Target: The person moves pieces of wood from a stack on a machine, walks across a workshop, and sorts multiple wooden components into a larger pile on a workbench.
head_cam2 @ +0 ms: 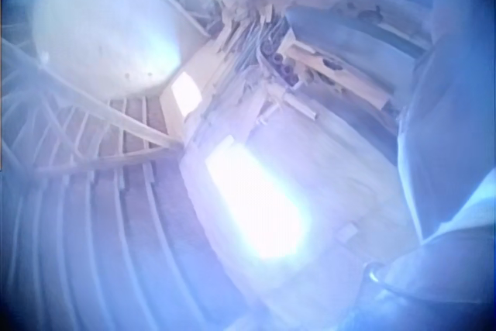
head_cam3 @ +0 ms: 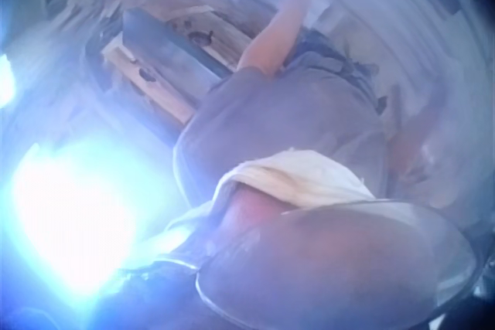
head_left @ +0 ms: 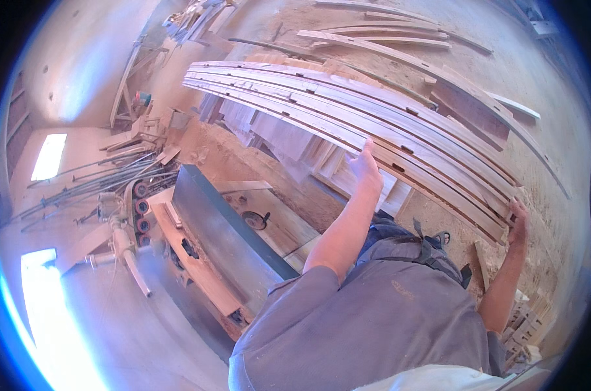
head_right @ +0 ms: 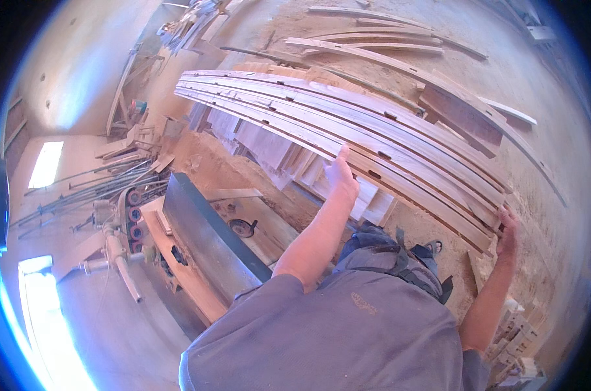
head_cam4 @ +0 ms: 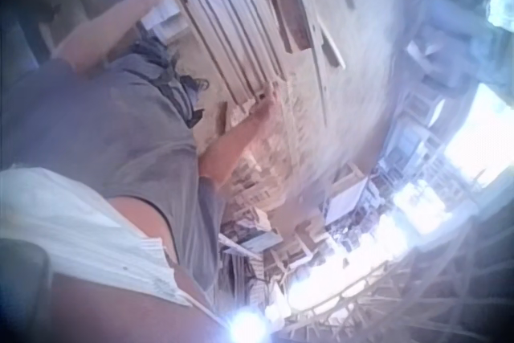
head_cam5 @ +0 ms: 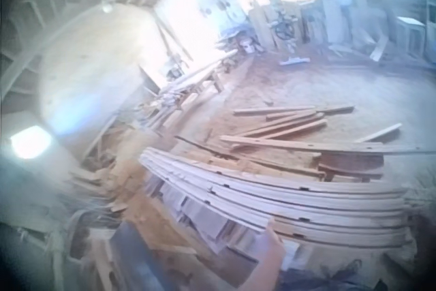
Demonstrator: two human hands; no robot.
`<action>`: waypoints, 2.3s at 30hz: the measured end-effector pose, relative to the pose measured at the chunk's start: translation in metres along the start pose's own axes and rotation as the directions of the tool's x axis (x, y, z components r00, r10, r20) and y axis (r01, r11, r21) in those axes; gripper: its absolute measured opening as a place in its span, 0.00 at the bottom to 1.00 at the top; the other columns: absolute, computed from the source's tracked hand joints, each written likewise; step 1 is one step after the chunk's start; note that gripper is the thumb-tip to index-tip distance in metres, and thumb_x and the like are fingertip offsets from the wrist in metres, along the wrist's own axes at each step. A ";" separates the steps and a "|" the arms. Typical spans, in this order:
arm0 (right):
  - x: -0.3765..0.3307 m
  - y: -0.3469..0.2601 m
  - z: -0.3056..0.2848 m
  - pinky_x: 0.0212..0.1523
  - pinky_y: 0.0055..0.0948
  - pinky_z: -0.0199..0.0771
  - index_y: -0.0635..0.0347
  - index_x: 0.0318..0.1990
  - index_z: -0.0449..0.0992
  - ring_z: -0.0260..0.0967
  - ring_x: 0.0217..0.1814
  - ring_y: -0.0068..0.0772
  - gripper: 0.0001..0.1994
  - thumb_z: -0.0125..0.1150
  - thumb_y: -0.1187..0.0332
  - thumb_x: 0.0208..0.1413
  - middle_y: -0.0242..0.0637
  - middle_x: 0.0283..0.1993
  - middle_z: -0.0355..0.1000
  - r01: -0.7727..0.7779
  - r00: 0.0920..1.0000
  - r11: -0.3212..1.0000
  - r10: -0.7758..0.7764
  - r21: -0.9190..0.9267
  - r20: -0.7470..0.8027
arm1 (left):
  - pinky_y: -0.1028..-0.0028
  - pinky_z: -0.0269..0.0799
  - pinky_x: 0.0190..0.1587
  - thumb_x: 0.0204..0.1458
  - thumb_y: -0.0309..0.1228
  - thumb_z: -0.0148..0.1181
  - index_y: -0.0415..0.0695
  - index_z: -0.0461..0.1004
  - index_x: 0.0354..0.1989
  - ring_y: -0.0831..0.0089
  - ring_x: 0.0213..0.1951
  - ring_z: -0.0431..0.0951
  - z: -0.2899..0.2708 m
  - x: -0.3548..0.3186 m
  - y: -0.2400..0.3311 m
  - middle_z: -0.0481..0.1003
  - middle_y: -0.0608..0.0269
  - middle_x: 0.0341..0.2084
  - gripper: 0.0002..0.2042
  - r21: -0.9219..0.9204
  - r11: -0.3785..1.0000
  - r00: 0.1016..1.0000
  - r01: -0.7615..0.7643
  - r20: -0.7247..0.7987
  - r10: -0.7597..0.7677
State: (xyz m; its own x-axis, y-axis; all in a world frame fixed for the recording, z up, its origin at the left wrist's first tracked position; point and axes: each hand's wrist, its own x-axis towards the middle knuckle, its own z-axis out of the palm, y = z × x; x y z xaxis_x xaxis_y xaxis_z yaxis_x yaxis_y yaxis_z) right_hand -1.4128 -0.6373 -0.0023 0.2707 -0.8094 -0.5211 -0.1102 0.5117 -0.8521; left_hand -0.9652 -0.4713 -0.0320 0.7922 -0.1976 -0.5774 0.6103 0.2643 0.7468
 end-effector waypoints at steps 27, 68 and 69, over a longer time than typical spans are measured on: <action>0.028 -0.021 -0.014 0.30 0.28 0.73 0.62 0.42 0.81 0.73 0.29 0.26 0.14 0.69 0.62 0.56 0.32 0.33 0.75 -0.228 0.949 0.974 0.220 0.009 0.225 | 0.67 0.70 0.62 0.54 0.21 0.66 0.32 0.61 0.67 0.64 0.57 0.75 0.050 -0.150 -0.121 0.71 0.51 0.60 0.31 -0.028 0.964 0.963 -0.263 -0.071 0.260; 0.105 0.027 -0.513 0.38 0.34 0.80 0.60 0.56 0.73 0.78 0.37 0.33 0.16 0.56 0.67 0.63 0.41 0.42 0.79 -0.500 0.851 0.842 0.521 0.201 -0.064 | 0.47 0.74 0.58 0.67 0.62 0.34 0.41 0.45 0.76 0.48 0.59 0.74 -0.025 -0.348 -0.321 0.69 0.45 0.61 0.40 0.074 0.949 0.832 0.307 -0.506 -0.230; 0.102 0.025 -0.524 0.39 0.34 0.79 0.60 0.56 0.73 0.78 0.38 0.33 0.16 0.56 0.67 0.63 0.41 0.42 0.79 -0.498 0.844 0.843 0.525 0.202 -0.109 | 0.49 0.75 0.57 0.67 0.61 0.35 0.40 0.48 0.75 0.49 0.58 0.74 -0.019 -0.360 -0.338 0.69 0.44 0.61 0.39 0.103 0.900 0.799 0.424 -0.511 -0.317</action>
State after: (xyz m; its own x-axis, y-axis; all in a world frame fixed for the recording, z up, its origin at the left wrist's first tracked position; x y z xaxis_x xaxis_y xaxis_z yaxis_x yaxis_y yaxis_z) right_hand -1.8886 -0.8581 -0.1030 0.0662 -0.4464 -0.8924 -0.0345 0.8928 -0.4492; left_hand -1.4573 -0.4716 -0.0830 0.4366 0.2411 -0.8667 0.8852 0.0565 0.4617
